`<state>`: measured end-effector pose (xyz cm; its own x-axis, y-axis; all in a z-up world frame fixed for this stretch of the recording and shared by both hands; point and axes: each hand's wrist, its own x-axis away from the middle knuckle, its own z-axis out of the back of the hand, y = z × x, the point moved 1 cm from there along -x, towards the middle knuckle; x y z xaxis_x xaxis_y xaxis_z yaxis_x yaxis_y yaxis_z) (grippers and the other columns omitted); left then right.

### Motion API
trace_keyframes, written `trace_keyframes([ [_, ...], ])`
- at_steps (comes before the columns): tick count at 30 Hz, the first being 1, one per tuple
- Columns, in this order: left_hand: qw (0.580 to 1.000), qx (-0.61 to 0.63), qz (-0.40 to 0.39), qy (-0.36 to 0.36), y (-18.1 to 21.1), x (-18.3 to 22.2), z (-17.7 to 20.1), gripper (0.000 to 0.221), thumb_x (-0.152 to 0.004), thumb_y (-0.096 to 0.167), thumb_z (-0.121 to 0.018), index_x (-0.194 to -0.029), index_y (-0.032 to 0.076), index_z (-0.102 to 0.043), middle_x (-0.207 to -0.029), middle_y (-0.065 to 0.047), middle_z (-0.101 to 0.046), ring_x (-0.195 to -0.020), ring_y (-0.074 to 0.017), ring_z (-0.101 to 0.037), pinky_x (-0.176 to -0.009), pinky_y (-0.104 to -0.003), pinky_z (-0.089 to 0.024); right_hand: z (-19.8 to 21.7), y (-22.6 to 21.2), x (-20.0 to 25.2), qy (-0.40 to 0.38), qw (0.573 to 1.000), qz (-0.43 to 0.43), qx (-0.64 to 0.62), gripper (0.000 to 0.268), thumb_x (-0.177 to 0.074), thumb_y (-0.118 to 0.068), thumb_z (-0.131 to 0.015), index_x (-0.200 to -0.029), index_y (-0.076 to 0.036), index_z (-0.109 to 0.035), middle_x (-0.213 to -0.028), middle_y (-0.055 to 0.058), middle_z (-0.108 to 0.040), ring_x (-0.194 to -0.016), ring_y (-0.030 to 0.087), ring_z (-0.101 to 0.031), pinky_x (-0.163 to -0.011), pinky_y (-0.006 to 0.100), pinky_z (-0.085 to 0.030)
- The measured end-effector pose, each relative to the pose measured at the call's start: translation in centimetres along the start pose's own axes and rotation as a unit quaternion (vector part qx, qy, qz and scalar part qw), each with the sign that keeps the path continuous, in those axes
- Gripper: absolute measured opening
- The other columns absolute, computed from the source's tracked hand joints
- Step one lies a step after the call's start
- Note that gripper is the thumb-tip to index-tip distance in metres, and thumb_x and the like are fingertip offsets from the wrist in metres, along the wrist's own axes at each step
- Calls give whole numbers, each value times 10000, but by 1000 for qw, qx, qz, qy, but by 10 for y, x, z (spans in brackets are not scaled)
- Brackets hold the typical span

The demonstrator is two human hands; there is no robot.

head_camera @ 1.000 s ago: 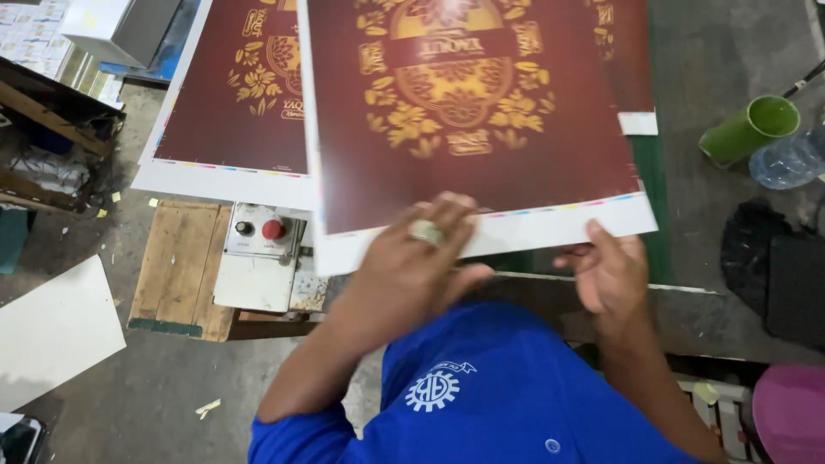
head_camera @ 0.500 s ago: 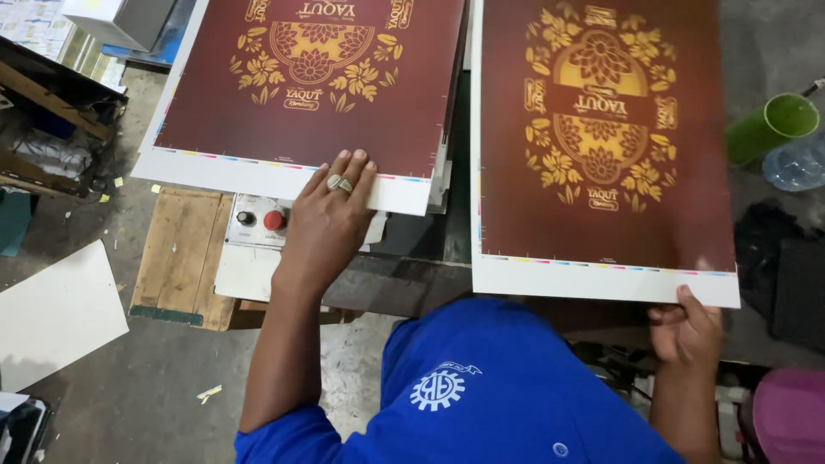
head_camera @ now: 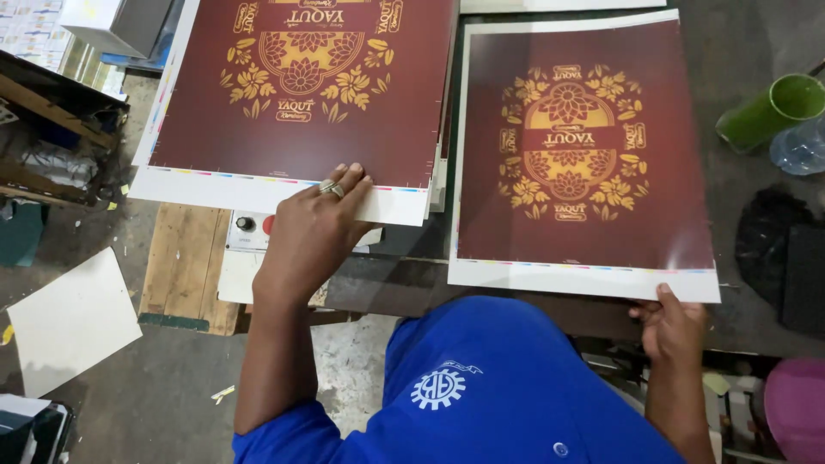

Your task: Sorting and stacking printed cardboard sheets on a workbench in a print shop.

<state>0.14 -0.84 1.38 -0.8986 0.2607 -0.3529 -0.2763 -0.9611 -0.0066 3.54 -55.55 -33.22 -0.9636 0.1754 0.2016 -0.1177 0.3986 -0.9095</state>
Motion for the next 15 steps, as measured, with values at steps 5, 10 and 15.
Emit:
trace_keyframes([
  [5, 999, 39, 0, -6, -7, 3, 3, 498, -823, 286, -797, -1218, 2, -690, -1305, -171, -705, -1172, -311, -688, -884, -417, -565, -48, -11, -31, -3, 997, -32, 74, 290, -1088, -86, -573, -1369, -25, -534, -1082, 116, -704, -848, 233, -719, -580, 334, -583],
  [10, 998, 59, 1, 24, -16, 6, 2, 363, -895, 192, -753, -1226, 52, -698, -1278, -154, -726, -1135, -294, -720, -870, -415, -586, -70, -14, -87, -49, 995, -26, 78, 330, -1093, -132, -546, -1402, -25, -505, -1120, 132, -716, -876, 256, -725, -599, 331, -570],
  [15, 979, 77, 103, 159, -16, 9, 16, 275, -945, 29, -760, -1217, 56, -738, -1082, -138, -783, -789, -276, -736, -697, -411, -582, -79, -15, -100, -62, 993, -89, 50, 409, -1130, -264, -509, -1430, 7, -448, -1147, 181, -706, -980, 279, -750, -687, 373, -600],
])
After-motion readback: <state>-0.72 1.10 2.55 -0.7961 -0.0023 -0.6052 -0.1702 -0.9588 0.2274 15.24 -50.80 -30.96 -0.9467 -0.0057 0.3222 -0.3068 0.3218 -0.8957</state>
